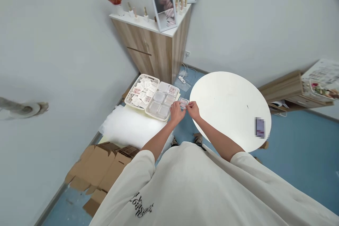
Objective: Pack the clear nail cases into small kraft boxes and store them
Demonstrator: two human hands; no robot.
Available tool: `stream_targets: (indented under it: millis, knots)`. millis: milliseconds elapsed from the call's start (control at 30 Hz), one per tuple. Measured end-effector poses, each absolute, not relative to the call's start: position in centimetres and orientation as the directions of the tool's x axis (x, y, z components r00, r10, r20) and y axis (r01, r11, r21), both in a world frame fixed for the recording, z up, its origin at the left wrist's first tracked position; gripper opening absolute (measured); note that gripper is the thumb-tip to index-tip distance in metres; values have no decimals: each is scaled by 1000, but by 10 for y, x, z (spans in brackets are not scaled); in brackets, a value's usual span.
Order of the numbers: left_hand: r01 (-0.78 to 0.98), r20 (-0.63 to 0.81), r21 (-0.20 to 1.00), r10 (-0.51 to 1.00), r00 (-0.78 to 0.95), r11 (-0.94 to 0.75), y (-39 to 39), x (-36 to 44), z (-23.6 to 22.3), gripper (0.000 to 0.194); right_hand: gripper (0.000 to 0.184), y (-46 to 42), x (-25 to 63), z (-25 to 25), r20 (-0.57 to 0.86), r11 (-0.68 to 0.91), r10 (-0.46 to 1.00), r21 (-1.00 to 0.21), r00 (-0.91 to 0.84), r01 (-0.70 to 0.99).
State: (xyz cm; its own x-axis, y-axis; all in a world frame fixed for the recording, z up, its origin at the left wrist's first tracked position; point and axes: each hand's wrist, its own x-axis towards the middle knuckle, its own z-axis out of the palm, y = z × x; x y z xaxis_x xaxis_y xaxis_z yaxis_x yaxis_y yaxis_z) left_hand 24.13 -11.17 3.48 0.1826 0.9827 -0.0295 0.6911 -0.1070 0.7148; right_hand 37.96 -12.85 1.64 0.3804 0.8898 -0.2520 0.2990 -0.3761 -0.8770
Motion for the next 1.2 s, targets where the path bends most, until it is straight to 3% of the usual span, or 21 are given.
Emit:
stream_targets:
  millis: [367, 767, 900, 1033, 1200]
  knots:
    - [584, -190, 794, 844, 502, -169, -163, 406, -4, 49, 27, -218, 553, -7, -334, -545, 734, -809, 592, 220]
    - [637, -399, 764, 699, 594, -106, -220, 556, -64, 57, 38, -288, 695, -75, -516, -709, 593, -699, 618, 96]
    - [672, -440, 734, 685, 581, -99, -227, 575, -74, 58, 40, -295, 713, -86, -561, -711, 619, -697, 550, 90]
    - [702, -431, 698, 699, 571, -143, -228, 577, -74, 57, 39, -298, 715, -89, -519, -671, 678, -726, 520, 151]
    - [642, -315, 674, 644, 697, -365, -235, 565, -66, 57, 35, -312, 711, -87, -368, -537, 819, -761, 440, 364]
